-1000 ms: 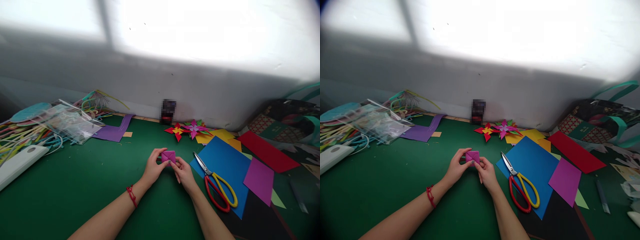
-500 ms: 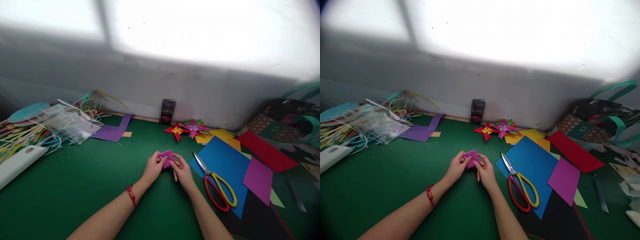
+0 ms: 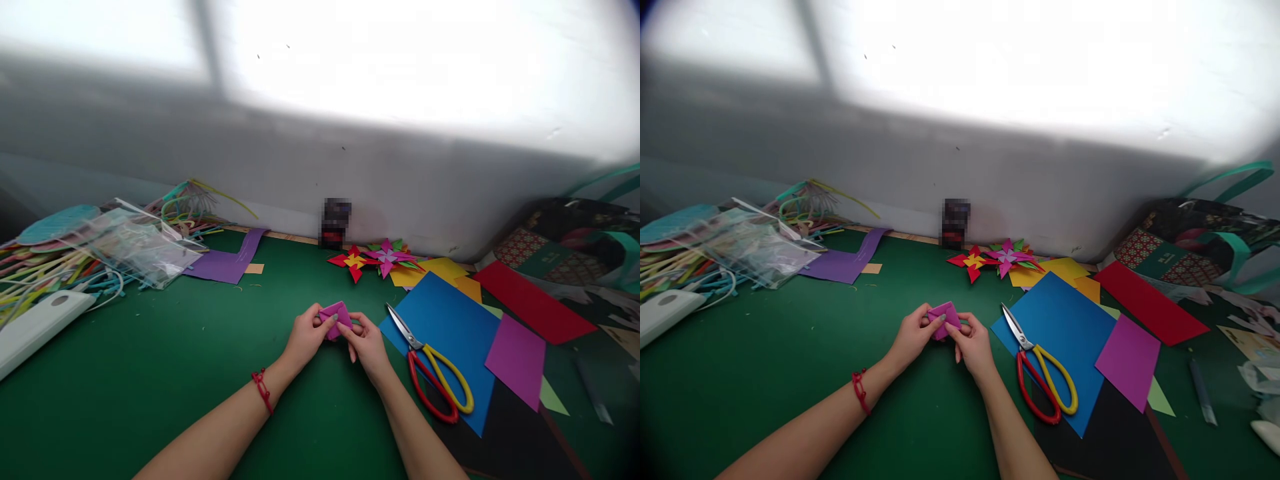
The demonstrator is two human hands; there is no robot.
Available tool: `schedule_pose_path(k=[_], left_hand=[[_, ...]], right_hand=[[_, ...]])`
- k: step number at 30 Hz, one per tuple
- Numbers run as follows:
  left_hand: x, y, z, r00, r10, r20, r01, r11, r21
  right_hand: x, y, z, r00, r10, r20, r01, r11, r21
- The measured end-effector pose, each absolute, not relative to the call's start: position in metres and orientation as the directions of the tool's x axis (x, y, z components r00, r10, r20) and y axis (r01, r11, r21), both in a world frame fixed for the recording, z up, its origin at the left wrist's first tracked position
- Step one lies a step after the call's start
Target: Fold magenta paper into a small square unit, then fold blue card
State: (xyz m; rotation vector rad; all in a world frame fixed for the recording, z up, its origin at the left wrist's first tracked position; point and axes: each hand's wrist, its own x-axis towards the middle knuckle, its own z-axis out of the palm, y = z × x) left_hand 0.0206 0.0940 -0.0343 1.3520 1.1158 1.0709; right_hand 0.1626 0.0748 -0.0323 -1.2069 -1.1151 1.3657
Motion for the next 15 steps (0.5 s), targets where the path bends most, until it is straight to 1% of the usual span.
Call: schedule_pose_path(k=[5, 11, 15], left_hand=[[0.02, 0.097, -0.035, 0.174, 0.984, 0.033, 0.026, -0.039, 0.999], [0.022, 0.092, -0.024, 0.314, 0.948, 0.046, -0.039, -0.035, 0.999], [0.022, 0.091, -0.023, 0.329, 0.94, 0.09, 0.031, -0.106, 0.994]], right_hand=[[0.161, 0.073, -0.031, -0.023, 0.994, -0.11, -0.082, -0.112, -0.99], [0.159, 0.074, -0.032, 0.046, 0.993, -0.112, -0.159, -0.104, -0.982], [0.158, 0.075, -0.031, 0.105, 0.988, -0.111, -0.166, -0.093, -0.982]])
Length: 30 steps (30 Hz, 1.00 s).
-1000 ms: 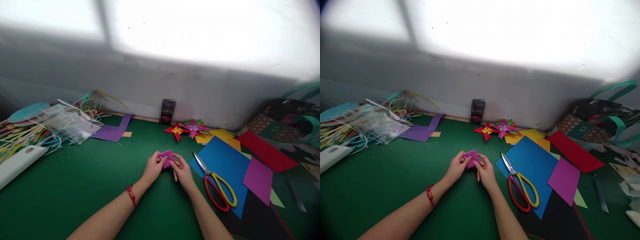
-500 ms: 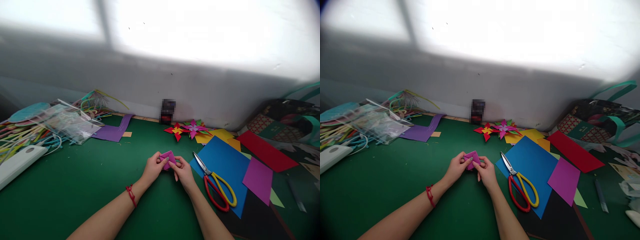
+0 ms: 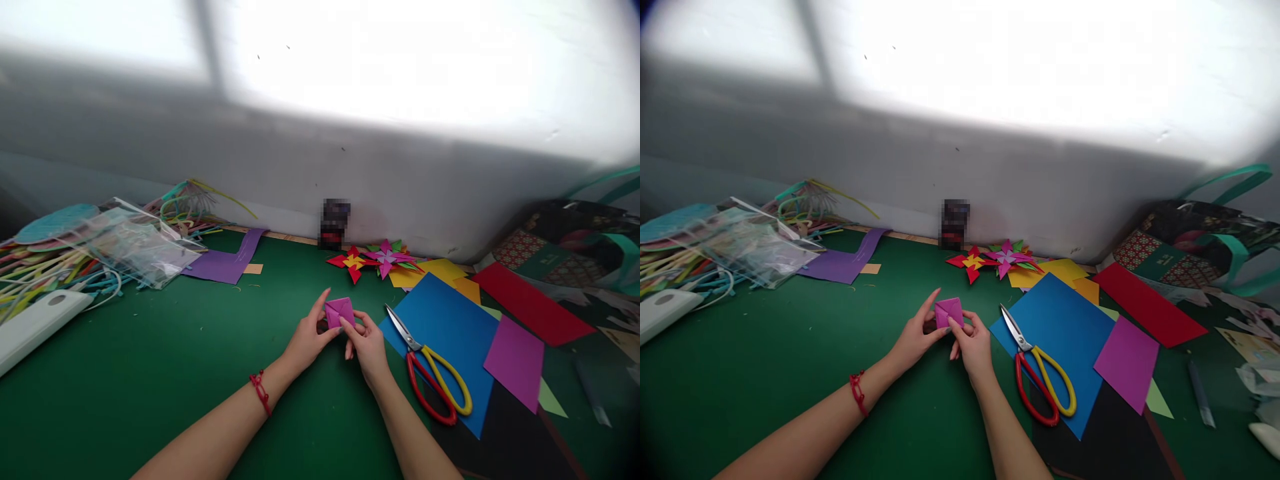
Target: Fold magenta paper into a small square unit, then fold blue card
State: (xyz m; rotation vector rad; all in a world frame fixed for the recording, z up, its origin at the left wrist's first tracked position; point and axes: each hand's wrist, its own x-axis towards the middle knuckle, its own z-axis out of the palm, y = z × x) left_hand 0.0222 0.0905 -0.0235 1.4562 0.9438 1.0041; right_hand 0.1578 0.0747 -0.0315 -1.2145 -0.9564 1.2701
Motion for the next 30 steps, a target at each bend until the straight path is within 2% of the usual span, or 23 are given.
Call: schedule_pose_path(k=[5, 14, 20, 24, 30], left_hand=[[0.0214, 0.0907, -0.0275, 0.333, 0.938, 0.09, 0.109, -0.134, 0.985], [0.0228, 0.0896, -0.0259, 0.329, 0.94, 0.093, 0.016, -0.105, 0.994], [0.0196, 0.0951, -0.0285, 0.328, 0.945, 0.006, -0.156, 0.048, 0.987], [0.0184, 0.0958, -0.0298, 0.295, 0.955, -0.008, -0.16, 0.057, 0.986], [0.0178, 0.0967, -0.0336, 0.305, 0.952, -0.021, -0.118, 0.06, 0.991]], right_hand=[[0.1587, 0.0748, -0.032, 0.093, 0.988, -0.123, -0.178, -0.105, -0.978], [0.1599, 0.0752, -0.0341, 0.064, 0.993, -0.102, -0.163, -0.09, -0.982], [0.1611, 0.0731, -0.0365, 0.018, 0.996, -0.082, -0.117, -0.08, -0.99], [0.1619, 0.0735, -0.0346, 0.011, 0.995, -0.096, -0.099, -0.094, -0.991], [0.1633, 0.0756, -0.036, -0.026, 0.994, -0.108, -0.183, -0.111, -0.977]])
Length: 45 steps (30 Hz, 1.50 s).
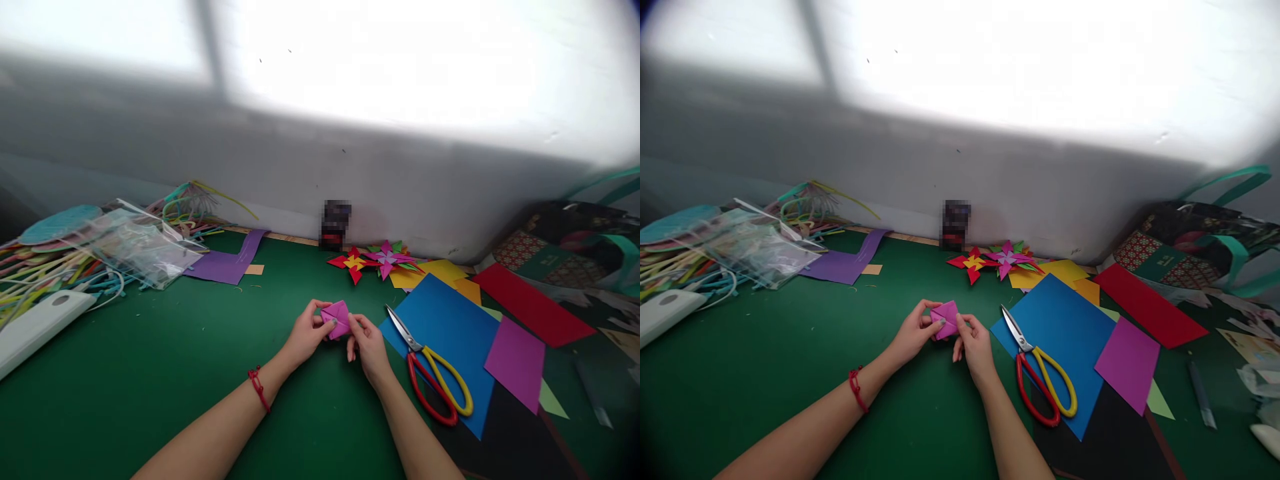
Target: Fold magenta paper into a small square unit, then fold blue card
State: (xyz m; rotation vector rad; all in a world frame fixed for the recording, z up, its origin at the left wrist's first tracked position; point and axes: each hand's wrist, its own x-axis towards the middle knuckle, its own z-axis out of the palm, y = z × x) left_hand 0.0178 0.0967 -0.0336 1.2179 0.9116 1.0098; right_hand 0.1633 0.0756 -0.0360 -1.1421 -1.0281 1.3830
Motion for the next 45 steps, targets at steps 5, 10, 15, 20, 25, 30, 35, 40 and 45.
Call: schedule_pose_path(k=[5, 10, 15, 20, 25, 30, 35, 40, 45], left_hand=[[0.018, 0.096, -0.034, 0.31, 0.951, -0.014, -0.078, 0.04, 0.996], [0.017, 0.096, -0.034, 0.296, 0.955, -0.02, -0.074, 0.043, 0.996], [0.017, 0.097, -0.035, 0.273, 0.962, -0.022, -0.057, 0.039, 0.998], [0.018, 0.095, -0.035, 0.258, 0.966, -0.02, -0.019, 0.025, 1.0], [0.017, 0.092, -0.029, 0.254, 0.967, -0.001, 0.022, -0.005, 1.0], [0.016, 0.091, -0.025, 0.247, 0.969, 0.008, 0.05, -0.021, 0.999], [0.017, 0.092, -0.027, 0.238, 0.971, 0.0, 0.035, -0.009, 0.999], [0.016, 0.094, -0.029, 0.23, 0.973, -0.012, 0.037, 0.004, 0.999], [0.017, 0.094, -0.03, 0.226, 0.974, -0.023, 0.018, 0.019, 1.0]], right_hand=[[0.165, 0.076, -0.038, -0.01, 0.994, -0.107, -0.136, -0.108, -0.985], [0.166, 0.075, -0.036, -0.063, 0.995, -0.082, -0.166, -0.092, -0.982], [0.165, 0.075, -0.033, -0.082, 0.994, -0.073, -0.137, -0.084, -0.987], [0.165, 0.075, -0.035, -0.062, 0.995, -0.082, -0.095, -0.087, -0.992], [0.166, 0.074, -0.037, -0.053, 0.996, -0.076, -0.071, -0.08, -0.994], [0.166, 0.075, -0.037, -0.054, 0.996, -0.076, -0.072, -0.08, -0.994], [0.165, 0.075, -0.037, -0.052, 0.996, -0.078, -0.066, -0.081, -0.995], [0.164, 0.075, -0.034, -0.05, 0.995, -0.083, -0.051, -0.086, -0.995], [0.163, 0.074, -0.033, -0.03, 0.997, -0.075, -0.052, -0.077, -0.996]])
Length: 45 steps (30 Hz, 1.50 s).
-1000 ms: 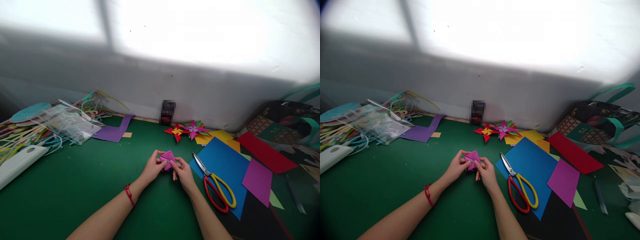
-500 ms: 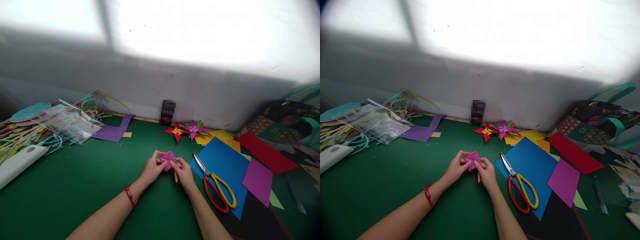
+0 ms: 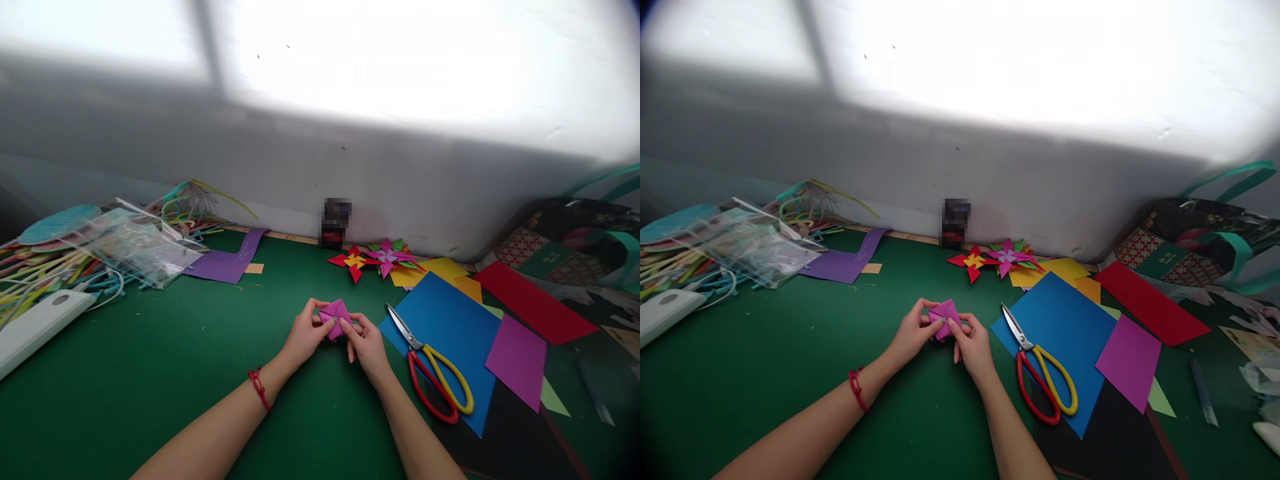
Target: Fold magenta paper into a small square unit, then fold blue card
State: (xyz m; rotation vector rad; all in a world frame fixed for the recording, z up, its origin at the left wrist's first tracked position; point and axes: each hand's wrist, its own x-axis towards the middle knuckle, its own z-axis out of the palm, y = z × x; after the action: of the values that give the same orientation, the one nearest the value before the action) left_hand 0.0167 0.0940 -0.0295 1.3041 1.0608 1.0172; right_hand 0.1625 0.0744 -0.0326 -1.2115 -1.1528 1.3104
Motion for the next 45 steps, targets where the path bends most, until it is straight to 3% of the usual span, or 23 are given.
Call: schedule_pose_path(k=[13, 18, 23, 26, 29, 34, 45], left_hand=[[0.017, 0.093, -0.028, 0.225, 0.974, -0.011, 0.017, 0.008, 1.0], [0.019, 0.097, -0.029, 0.269, 0.962, -0.043, -0.052, 0.059, 0.997], [0.018, 0.098, -0.031, 0.266, 0.964, 0.024, -0.015, -0.021, 1.0], [0.018, 0.098, -0.033, 0.225, 0.974, 0.02, 0.01, -0.023, 1.0], [0.018, 0.099, -0.035, 0.184, 0.983, 0.012, 0.02, -0.016, 1.0], [0.018, 0.101, -0.037, 0.165, 0.986, 0.029, 0.039, -0.036, 0.999], [0.018, 0.099, -0.037, 0.172, 0.984, 0.04, 0.08, -0.054, 0.995]], right_hand=[[0.163, 0.074, -0.033, -0.064, 0.994, -0.085, -0.1, -0.091, -0.991], [0.162, 0.073, -0.033, -0.001, 0.997, -0.076, -0.091, -0.076, -0.993], [0.158, 0.072, -0.031, 0.056, 0.997, -0.046, -0.083, -0.041, -0.996], [0.153, 0.069, -0.029, 0.131, 0.991, 0.027, -0.006, 0.028, -1.0], [0.151, 0.064, -0.028, 0.246, 0.951, 0.186, 0.186, 0.142, -0.972], [0.155, 0.063, -0.026, 0.176, 0.924, 0.339, 0.461, 0.227, -0.858], [0.151, 0.065, -0.026, 0.092, 0.923, 0.375, 0.422, 0.305, -0.854]])
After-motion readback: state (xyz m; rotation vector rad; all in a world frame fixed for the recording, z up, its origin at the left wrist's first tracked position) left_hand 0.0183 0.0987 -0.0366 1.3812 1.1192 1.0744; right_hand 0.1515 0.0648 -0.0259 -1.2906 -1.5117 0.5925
